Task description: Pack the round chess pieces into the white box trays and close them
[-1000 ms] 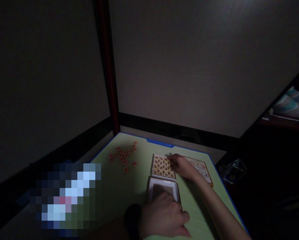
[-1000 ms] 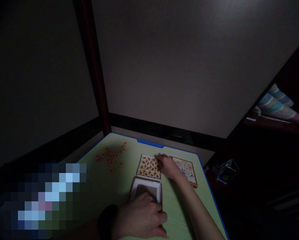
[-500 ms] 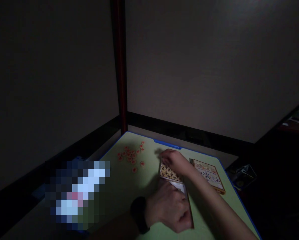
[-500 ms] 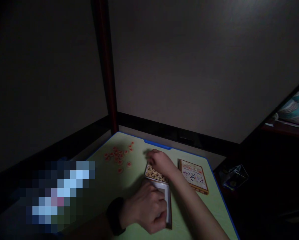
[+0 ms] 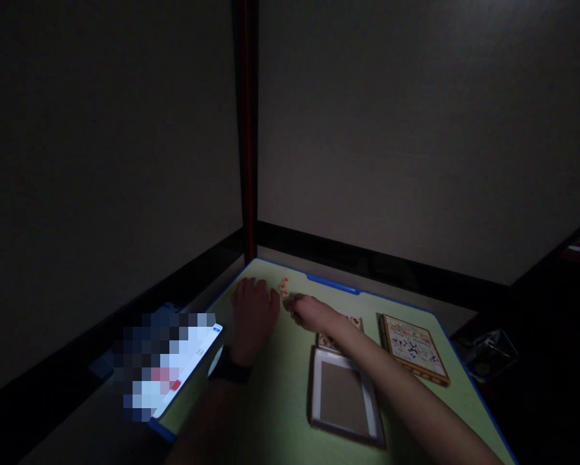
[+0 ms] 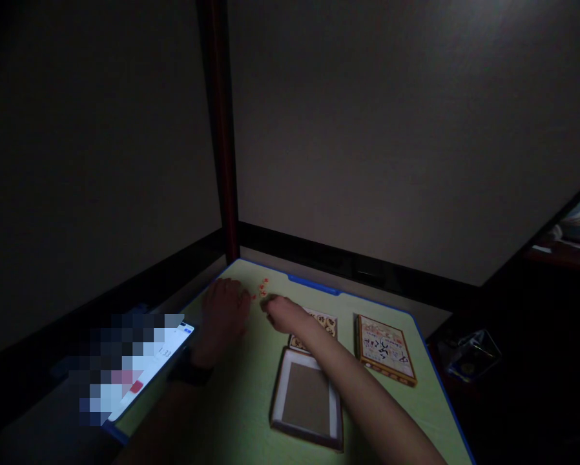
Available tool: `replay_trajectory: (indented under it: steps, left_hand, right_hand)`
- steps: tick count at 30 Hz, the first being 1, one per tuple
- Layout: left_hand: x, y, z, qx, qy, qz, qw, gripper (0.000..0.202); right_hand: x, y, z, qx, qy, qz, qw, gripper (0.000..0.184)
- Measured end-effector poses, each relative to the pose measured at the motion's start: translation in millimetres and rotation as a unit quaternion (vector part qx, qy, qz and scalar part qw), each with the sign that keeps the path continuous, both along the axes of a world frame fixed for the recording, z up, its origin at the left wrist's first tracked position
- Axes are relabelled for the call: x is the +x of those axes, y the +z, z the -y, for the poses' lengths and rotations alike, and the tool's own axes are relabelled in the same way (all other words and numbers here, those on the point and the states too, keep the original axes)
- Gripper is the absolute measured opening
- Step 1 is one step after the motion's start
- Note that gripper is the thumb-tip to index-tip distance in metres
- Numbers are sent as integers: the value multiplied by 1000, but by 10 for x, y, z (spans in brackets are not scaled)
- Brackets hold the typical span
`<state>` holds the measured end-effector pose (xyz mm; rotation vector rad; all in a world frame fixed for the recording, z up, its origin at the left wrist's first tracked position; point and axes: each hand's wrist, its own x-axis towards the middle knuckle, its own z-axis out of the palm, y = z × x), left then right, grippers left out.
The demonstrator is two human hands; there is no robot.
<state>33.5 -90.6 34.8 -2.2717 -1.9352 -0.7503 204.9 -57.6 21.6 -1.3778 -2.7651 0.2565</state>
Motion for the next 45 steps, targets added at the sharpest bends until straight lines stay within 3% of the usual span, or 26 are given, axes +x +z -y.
replay_trajectory:
  steps: [3, 8, 14, 17, 22, 28, 35, 41, 45]
  left_hand:
    - [-55, -157, -109, -8, 101, -24, 995, 49]
    - [38, -398, -114, -32, 100, -47, 993, 54]
    - [78, -515, -160, -4, 18, -38, 999, 44]
    - [73, -597, -214, 2, -39, -28, 999, 39]
    - [63, -706, -279, 10, -114, -3, 993, 35]
    - [65, -663, -296, 2, -205, 23, 979, 28]
    - [58, -598, -296, -18, -195, 54, 979, 30]
    - [65, -633, -333, -16, -179, 82, 980, 30]
    - [75, -654, -342, -12, -182, 55, 982, 29]
  right_hand:
    - [23, 112, -185, 7, -43, 32, 999, 29]
    - [82, 168, -570, 2, -112, 47, 993, 33]
    - [52, 85, -852, -27, -94, 51, 994, 61]
    - [14, 29, -918, -36, -51, 54, 997, 58]
    - [108, -57, -814, -20, -13, 32, 999, 39]
    - [354, -119, -517, -2, 37, -41, 998, 30]
    - [322, -90, -360, 11, 9, -20, 1000, 11]
    - [363, 110, -240, 51, -55, -12, 997, 18]
    - [532, 237, -142, 11, -117, -44, 992, 22]
